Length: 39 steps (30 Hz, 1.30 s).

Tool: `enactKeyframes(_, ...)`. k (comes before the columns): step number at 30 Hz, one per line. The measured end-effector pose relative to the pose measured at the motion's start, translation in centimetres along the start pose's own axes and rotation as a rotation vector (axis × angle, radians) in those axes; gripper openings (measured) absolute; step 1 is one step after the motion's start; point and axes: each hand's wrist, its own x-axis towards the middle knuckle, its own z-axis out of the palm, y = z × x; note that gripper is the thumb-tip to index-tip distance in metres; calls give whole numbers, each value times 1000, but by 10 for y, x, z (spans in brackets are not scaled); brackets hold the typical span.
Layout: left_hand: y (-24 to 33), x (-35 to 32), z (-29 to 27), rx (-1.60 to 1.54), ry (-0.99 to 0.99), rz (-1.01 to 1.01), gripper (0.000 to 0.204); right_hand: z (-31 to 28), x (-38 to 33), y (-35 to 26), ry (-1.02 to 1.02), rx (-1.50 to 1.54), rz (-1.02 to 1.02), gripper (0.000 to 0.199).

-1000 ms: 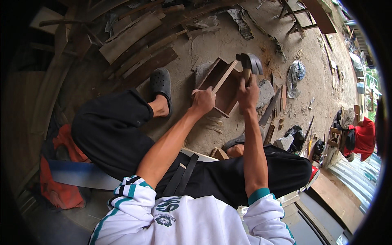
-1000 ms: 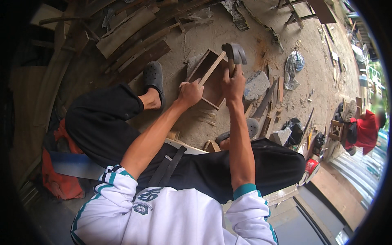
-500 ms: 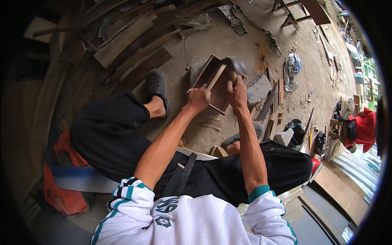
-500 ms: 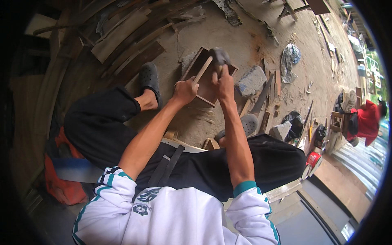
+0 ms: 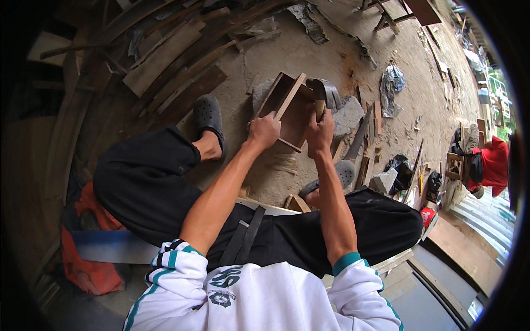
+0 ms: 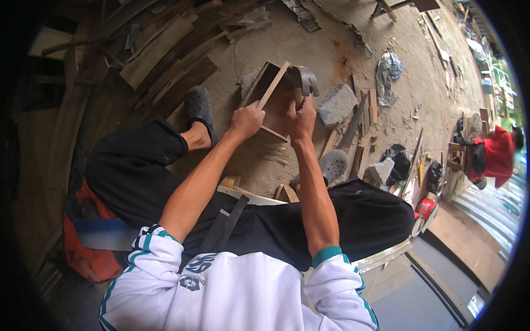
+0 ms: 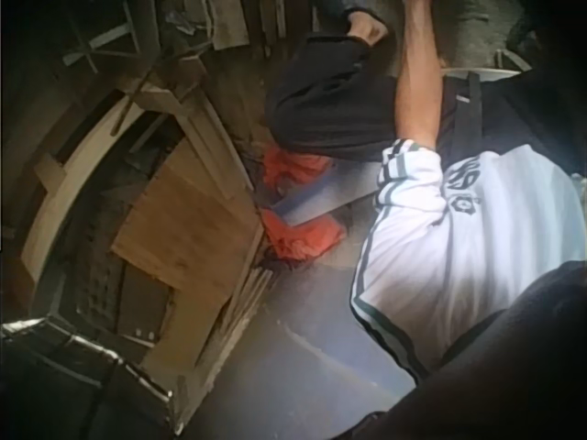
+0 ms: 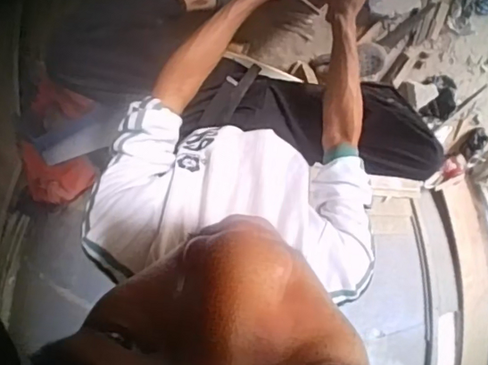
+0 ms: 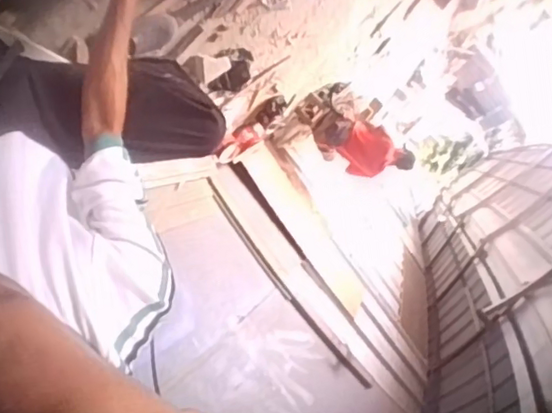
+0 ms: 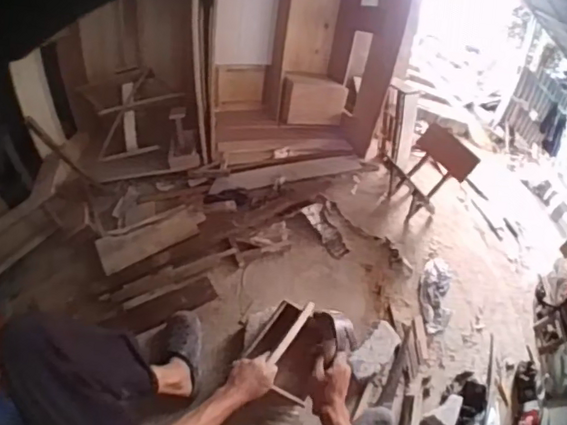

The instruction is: The person assembles a small wooden box by hand, using a hammer to drive nails into the joints. They position and secure multiple wooden panels, then use a hand saw to trim excess material from the assembled structure.

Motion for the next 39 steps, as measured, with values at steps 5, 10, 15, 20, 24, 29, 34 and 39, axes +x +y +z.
enactKeyframes(5,-18,11,-21,-117,-276,90,80,-12,5,30,24,81,239,26)
enactKeyframes(10,-45,36,-32,-975,119,-144,43,-18,12,33,70,119,184,25)
enactKeyframes(15,-55,36,-31,-815,223,-124,36,-24,9,4,-13,141,142,17)
enactKeyframes(20,-31,35,-20,-806,140,-50,34,-28,4,-17,7,153,71,23)
enactKeyframes(24,-25,36,-15,-697,92,-79,35,-35,10,-1,31,113,141,24)
enactKeyframes(29,-40,43,-24,-672,228,-267,42,-37,18,44,140,100,248,29)
enactKeyframes(34,-51,39,-31,-749,250,-513,46,-26,1,112,281,-154,362,43)
enactKeyframes(39,-68,24,-11,-783,227,-707,46,-19,-39,158,118,-152,769,60)
